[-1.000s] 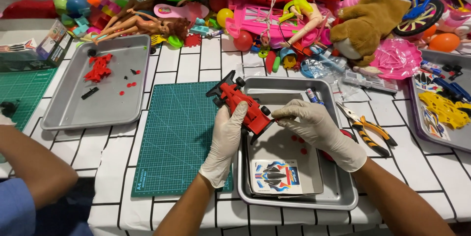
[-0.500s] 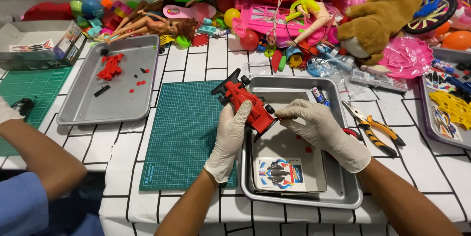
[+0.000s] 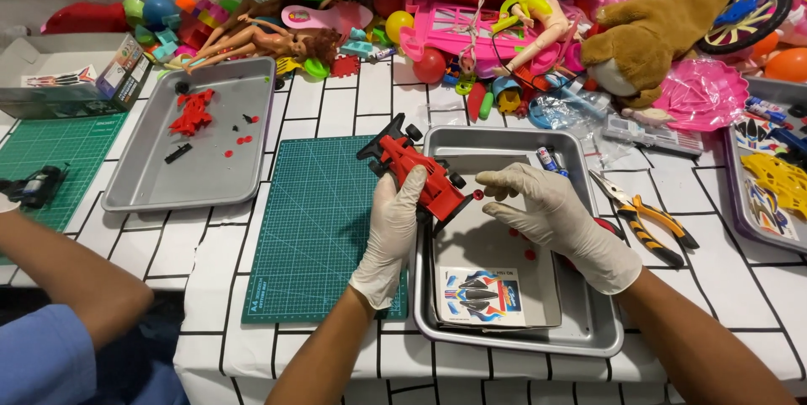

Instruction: Assembling a red toy car by attaching small plastic components to the chassis on a cutting mat.

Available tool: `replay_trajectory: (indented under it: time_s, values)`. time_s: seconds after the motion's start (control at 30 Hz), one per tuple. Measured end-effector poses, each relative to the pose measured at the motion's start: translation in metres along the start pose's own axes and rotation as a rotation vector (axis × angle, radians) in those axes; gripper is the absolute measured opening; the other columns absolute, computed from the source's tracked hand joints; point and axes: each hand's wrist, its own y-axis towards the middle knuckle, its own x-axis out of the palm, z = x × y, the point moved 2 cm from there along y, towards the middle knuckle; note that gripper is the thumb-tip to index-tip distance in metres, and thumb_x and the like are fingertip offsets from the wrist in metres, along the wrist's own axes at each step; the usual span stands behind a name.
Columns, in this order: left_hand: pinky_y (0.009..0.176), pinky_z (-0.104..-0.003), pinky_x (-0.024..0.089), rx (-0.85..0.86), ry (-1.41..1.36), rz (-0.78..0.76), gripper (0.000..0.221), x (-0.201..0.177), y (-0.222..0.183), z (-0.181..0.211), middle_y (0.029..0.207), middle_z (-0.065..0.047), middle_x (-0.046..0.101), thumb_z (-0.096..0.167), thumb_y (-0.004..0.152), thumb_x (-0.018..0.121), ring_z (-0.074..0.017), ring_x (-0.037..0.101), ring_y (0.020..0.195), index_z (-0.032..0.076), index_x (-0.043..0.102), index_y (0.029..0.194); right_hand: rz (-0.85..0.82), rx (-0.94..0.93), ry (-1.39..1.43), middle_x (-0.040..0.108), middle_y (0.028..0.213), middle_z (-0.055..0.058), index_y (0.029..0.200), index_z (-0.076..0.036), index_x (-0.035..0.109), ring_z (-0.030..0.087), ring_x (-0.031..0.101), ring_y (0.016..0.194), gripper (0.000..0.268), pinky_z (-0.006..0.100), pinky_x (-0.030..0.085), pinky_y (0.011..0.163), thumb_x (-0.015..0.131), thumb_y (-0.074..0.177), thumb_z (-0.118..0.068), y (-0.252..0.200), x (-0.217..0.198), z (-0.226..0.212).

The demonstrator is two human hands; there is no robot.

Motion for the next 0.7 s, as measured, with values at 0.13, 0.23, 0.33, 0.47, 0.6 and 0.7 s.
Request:
replay_trajectory:
  time_s: [0.13, 0.23, 0.33, 0.47, 0.6, 0.7]
  values:
    - [0.088, -0.04, 0.061, 0.015, 0.003, -0.005, 0.045, -0.004, 0.003, -0.004, 0.106, -0.012, 0.067, 0.03, 0.095, 0.074, -0.0195, 0.066, 0.097, 0.002, 0.06, 0.127, -0.011, -0.001, -0.022, 0.074, 0.087, 0.003, 0.113, -0.011, 0.078, 0.015, 0.072, 0.076, 0.033, 0.027, 0.056, 0.073, 0.085, 0.081, -0.007, 0.0, 0.002, 0.005]
    - [0.088, -0.042, 0.062, 0.025, 0.02, -0.053, 0.043, -0.003, 0.001, -0.002, 0.104, -0.013, 0.068, 0.03, 0.096, 0.072, -0.0205, 0.068, 0.096, 0.002, 0.061, 0.125, -0.006, -0.002, 0.005, 0.072, 0.083, 0.003, 0.108, -0.013, 0.081, 0.016, 0.07, 0.073, 0.025, 0.027, 0.055, 0.072, 0.082, 0.084, -0.005, -0.001, 0.005, 0.01]
    - [0.089, -0.041, 0.061, 0.025, 0.046, -0.06, 0.042, 0.002, -0.005, 0.004, 0.105, -0.012, 0.067, 0.029, 0.096, 0.072, -0.0201, 0.066, 0.096, 0.002, 0.06, 0.126, -0.018, -0.004, -0.001, 0.072, 0.083, 0.003, 0.105, -0.014, 0.082, 0.016, 0.069, 0.073, 0.022, 0.028, 0.056, 0.072, 0.082, 0.085, -0.006, 0.001, 0.004, 0.004]
    - [0.09, -0.042, 0.061, 0.031, 0.06, -0.077, 0.042, 0.0, -0.003, -0.004, 0.107, -0.014, 0.07, 0.03, 0.097, 0.071, -0.0214, 0.069, 0.098, 0.002, 0.061, 0.126, -0.031, -0.016, -0.003, 0.072, 0.084, 0.001, 0.103, -0.016, 0.081, 0.016, 0.07, 0.075, 0.023, 0.027, 0.056, 0.073, 0.085, 0.082, -0.008, -0.001, 0.004, 0.004]
    - [0.088, -0.039, 0.061, 0.039, 0.084, -0.057, 0.04, 0.0, -0.002, -0.002, 0.104, -0.011, 0.066, 0.03, 0.097, 0.071, -0.0202, 0.065, 0.095, 0.002, 0.061, 0.123, -0.023, -0.051, -0.051, 0.072, 0.084, 0.003, 0.108, -0.014, 0.079, 0.018, 0.07, 0.075, 0.029, 0.029, 0.057, 0.072, 0.087, 0.081, -0.013, -0.001, 0.002, 0.0]
    - [0.087, -0.039, 0.061, 0.014, 0.045, -0.033, 0.039, 0.012, -0.014, 0.012, 0.101, -0.011, 0.067, 0.03, 0.095, 0.072, -0.0192, 0.064, 0.093, 0.002, 0.062, 0.12, -0.043, -0.028, -0.028, 0.075, 0.086, 0.001, 0.116, -0.015, 0.077, 0.016, 0.071, 0.077, 0.039, 0.029, 0.058, 0.073, 0.086, 0.079, -0.013, 0.003, -0.001, -0.007]
